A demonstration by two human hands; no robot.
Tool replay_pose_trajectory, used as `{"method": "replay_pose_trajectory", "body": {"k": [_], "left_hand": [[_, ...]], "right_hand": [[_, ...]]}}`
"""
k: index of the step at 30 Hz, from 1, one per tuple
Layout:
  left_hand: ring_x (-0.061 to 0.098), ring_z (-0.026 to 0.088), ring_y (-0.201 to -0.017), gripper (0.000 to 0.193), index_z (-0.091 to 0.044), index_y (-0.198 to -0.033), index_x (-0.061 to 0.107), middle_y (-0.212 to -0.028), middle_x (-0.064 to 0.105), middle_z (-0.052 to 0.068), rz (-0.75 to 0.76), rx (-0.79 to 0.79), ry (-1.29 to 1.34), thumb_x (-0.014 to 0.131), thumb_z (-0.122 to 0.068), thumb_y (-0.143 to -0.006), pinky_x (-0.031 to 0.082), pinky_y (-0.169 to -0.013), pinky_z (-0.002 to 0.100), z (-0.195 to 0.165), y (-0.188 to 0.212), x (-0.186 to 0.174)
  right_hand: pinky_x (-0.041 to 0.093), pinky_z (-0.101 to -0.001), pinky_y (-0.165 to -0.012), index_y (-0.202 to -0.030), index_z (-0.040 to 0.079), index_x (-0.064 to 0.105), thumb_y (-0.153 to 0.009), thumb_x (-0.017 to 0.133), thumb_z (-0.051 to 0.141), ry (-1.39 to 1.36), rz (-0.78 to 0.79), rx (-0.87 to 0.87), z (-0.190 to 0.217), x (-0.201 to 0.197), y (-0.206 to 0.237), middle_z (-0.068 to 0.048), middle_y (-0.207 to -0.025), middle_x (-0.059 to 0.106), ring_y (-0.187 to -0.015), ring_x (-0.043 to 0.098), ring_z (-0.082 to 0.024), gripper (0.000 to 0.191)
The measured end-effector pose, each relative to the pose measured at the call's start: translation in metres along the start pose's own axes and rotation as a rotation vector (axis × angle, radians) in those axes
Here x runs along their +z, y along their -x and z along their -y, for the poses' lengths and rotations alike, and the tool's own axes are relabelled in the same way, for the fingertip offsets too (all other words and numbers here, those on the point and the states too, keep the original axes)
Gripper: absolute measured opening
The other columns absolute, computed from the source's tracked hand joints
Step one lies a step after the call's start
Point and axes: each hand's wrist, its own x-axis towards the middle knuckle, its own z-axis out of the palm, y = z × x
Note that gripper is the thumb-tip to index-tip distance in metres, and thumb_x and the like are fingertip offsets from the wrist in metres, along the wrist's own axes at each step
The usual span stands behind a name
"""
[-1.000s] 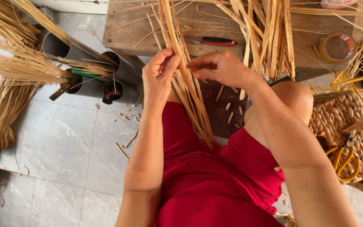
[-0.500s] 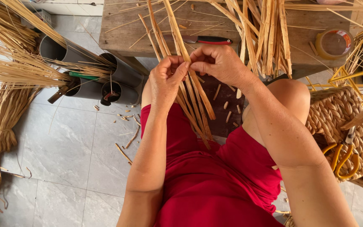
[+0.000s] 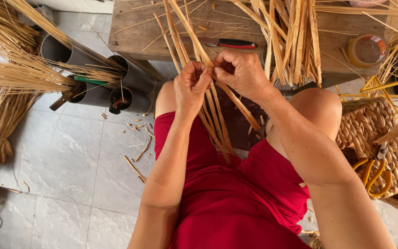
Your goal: The person sits on the floor and splits thin rattan strips by hand, bending and separating them into narrower strands, then gathers the split strips and trims their ends with scissors. Baskets and bundles of processed rattan surround the work area.
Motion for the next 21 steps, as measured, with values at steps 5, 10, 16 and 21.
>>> {"method": "replay_pose_trajectory", "body": {"k": [5,10,16,21], "left_hand": [[0.053,0.003,-0.070,0.012,-0.005,-0.099,0.066,-0.084,0.062,-0.004,0.247,-0.042,0.144,0.073,-0.015,-0.102,0.043,-0.059,0.018,-0.004,0.023,0.010],[0.063,0.011,-0.082,0.024,-0.010,-0.097,0.066,-0.101,0.070,0.001,0.133,0.009,0.532,0.073,-0.032,-0.099,0.053,-0.073,0.023,-0.020,0.010,-0.012],[0.056,0.012,-0.070,0.018,-0.012,-0.096,0.059,-0.094,0.067,0.006,0.019,-0.017,0.827,0.076,-0.019,-0.098,0.048,-0.058,0.023,-0.034,0.007,-0.076],[0.059,0.011,-0.072,0.016,-0.008,-0.103,0.061,-0.098,0.067,0.007,-0.183,0.177,0.912,0.074,-0.016,-0.097,0.050,-0.058,0.020,-0.041,0.024,-0.152]], "right_hand": [[0.057,-0.0202,-0.058,-0.096,0.004,0.071,-0.100,0.065,-0.007,0.232,-0.164,-0.143,-0.014,0.005,-0.017,-0.006,-0.087,0.073,-0.068,0.069,-0.006,0.013],[0.047,-0.0187,-0.043,-0.097,0.005,0.070,-0.101,0.063,0.000,-0.314,-0.262,0.282,-0.021,-0.031,-0.021,-0.007,-0.080,0.071,-0.056,0.062,-0.007,0.010],[0.046,-0.0198,-0.038,-0.095,0.005,0.068,-0.102,0.059,-0.003,-0.340,-0.601,0.267,-0.031,-0.072,-0.024,-0.008,-0.082,0.073,-0.053,0.064,-0.007,0.014],[0.043,-0.0222,-0.034,-0.089,0.003,0.068,-0.104,0.059,-0.001,-0.429,-0.806,0.222,-0.053,-0.118,-0.016,-0.011,-0.078,0.075,-0.046,0.060,-0.009,0.017]]}}
